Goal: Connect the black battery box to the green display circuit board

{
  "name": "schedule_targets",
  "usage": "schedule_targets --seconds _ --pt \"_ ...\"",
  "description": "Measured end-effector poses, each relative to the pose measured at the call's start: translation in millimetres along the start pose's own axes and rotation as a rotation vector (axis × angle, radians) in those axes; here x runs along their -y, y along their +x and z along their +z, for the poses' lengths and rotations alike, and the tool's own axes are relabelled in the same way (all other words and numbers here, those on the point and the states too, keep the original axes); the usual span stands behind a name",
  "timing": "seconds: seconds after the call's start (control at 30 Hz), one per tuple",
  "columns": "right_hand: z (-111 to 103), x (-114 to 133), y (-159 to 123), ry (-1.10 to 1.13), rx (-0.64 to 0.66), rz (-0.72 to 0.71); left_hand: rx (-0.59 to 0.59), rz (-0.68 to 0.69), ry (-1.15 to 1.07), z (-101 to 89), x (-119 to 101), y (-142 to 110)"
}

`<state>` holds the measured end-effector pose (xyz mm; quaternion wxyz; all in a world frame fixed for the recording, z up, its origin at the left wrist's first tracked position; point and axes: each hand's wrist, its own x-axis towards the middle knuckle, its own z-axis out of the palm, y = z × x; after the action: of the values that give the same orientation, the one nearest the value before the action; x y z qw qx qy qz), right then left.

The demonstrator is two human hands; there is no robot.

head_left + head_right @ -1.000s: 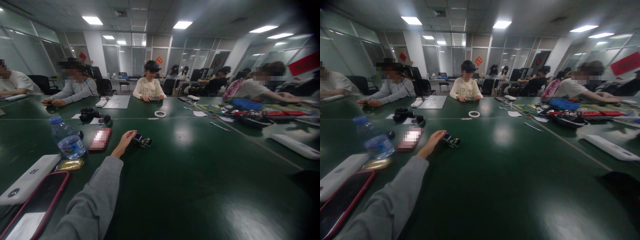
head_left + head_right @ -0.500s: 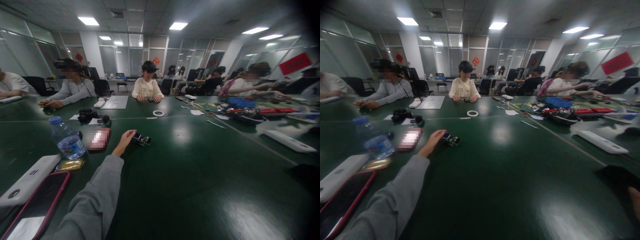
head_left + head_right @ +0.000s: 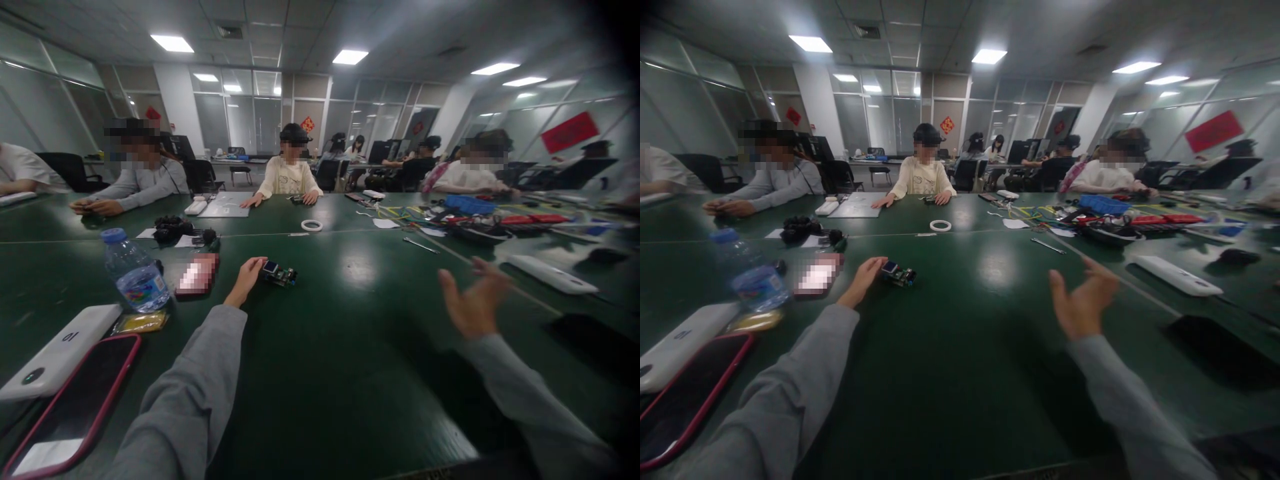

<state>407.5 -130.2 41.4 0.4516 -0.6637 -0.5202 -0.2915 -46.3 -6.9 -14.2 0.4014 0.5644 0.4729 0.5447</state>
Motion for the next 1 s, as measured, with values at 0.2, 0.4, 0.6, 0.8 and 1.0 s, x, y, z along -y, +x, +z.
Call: schedule_targets --seconds 0.2,0.4,0.6,0.8,1.0 --pt "84.1 206.8 -66.5 0.560 0.459 -0.388 -0.030 0.009 0.010 0.0 2.9 0.5" --pt "117.3 255.0 -78.6 0.550 0.602 -0.357 -0.015 0.058 0.047 2.8 -0.7 2.7" --pt "135.6 241.6 -76.9 0.690 0.773 -0.339 0.013 0.038 0.096 4.1 -8.4 2.6" --pt "144.6 242.3 -71.0 0.948 0.912 -0.100 0.097 -0.034 0.021 6.5 -18.1 2.2" --pt "157.6 225.9 -52.2 1.429 1.160 0.549 0.252 -0.057 -0.047 6.6 -17.0 4.5"
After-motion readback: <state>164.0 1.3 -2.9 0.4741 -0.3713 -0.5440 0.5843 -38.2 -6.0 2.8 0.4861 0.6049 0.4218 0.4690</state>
